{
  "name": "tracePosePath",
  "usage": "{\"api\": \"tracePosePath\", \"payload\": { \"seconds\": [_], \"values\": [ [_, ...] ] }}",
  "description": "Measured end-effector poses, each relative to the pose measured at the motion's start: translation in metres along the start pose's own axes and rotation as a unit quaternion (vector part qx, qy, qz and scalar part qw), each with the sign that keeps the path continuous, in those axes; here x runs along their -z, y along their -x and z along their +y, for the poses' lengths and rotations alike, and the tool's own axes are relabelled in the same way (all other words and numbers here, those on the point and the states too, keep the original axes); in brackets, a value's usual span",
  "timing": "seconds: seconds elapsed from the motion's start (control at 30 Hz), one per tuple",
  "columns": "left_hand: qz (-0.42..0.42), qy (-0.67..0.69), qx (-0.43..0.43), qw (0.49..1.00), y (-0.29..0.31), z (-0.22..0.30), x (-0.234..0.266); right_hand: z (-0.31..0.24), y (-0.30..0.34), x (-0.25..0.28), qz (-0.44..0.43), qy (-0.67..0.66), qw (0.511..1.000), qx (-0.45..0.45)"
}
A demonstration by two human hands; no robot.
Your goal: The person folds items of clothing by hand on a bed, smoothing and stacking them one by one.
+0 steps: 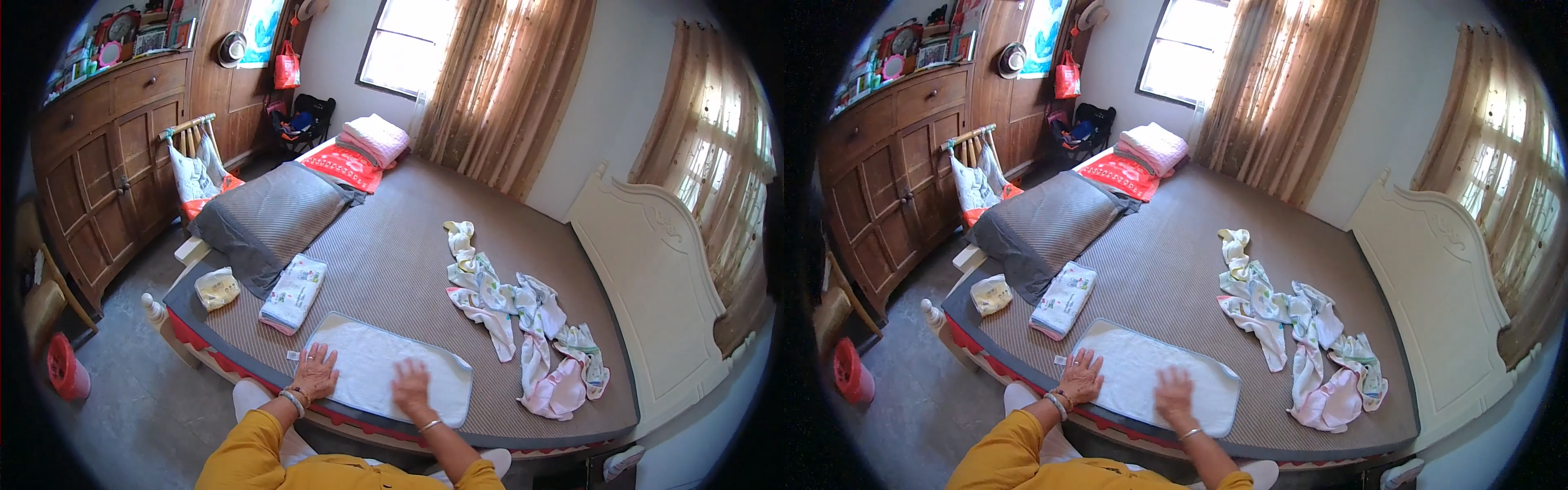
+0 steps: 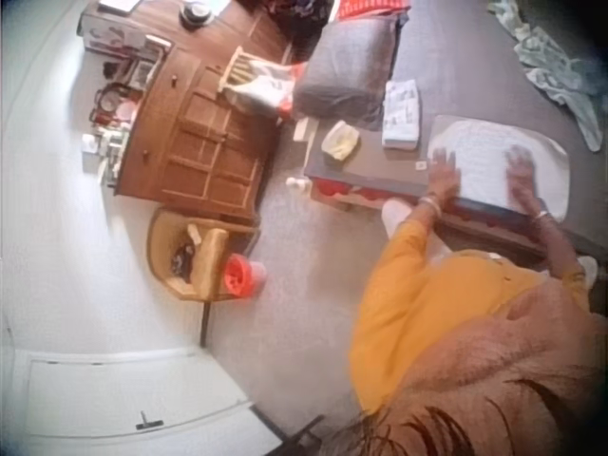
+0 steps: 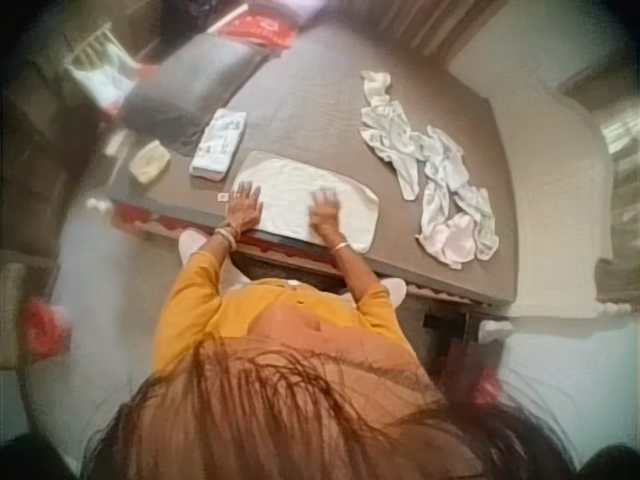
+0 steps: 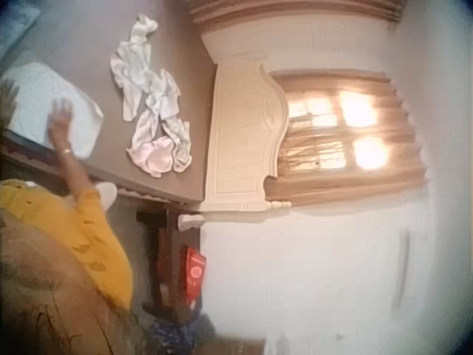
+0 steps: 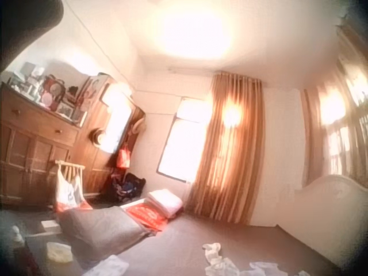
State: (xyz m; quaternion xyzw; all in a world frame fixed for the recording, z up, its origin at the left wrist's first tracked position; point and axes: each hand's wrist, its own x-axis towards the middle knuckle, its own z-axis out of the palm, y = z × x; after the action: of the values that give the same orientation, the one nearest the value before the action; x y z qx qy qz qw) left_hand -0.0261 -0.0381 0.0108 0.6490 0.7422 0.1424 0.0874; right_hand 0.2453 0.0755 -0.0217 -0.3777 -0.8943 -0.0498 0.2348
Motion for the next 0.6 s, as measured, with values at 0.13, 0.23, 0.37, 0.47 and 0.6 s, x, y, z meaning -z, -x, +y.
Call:
{"api": "tracePosePath", "payload": {
  "seconds": [0.13,0.23,0.37,0.47,0.6],
  "values": [
    [0.010,-0.001,0.003,1.000,0.001,0.001,0.000,-0.053,-0.015,-0.018,-0.064,-0.062,0.990,0.109],
    [0.010,-0.011,0.003,1.000,0.001,0.001,0.002,-0.006,-0.030,-0.040,-0.064,0.069,0.993,0.065],
    [-0.001,-0.002,0.008,1.000,0.001,0.001,0.004,0.119,-0.001,-0.022,0.047,0.195,0.965,-0.168],
    [-0.003,0.004,0.010,1.000,0.001,0.002,0.005,0.167,0.028,0.013,0.022,0.200,0.929,-0.310],
    [0.000,0.018,0.011,1.000,0.003,0.001,0.002,0.146,0.051,0.039,-0.064,0.045,0.978,-0.195]
  ]
}}
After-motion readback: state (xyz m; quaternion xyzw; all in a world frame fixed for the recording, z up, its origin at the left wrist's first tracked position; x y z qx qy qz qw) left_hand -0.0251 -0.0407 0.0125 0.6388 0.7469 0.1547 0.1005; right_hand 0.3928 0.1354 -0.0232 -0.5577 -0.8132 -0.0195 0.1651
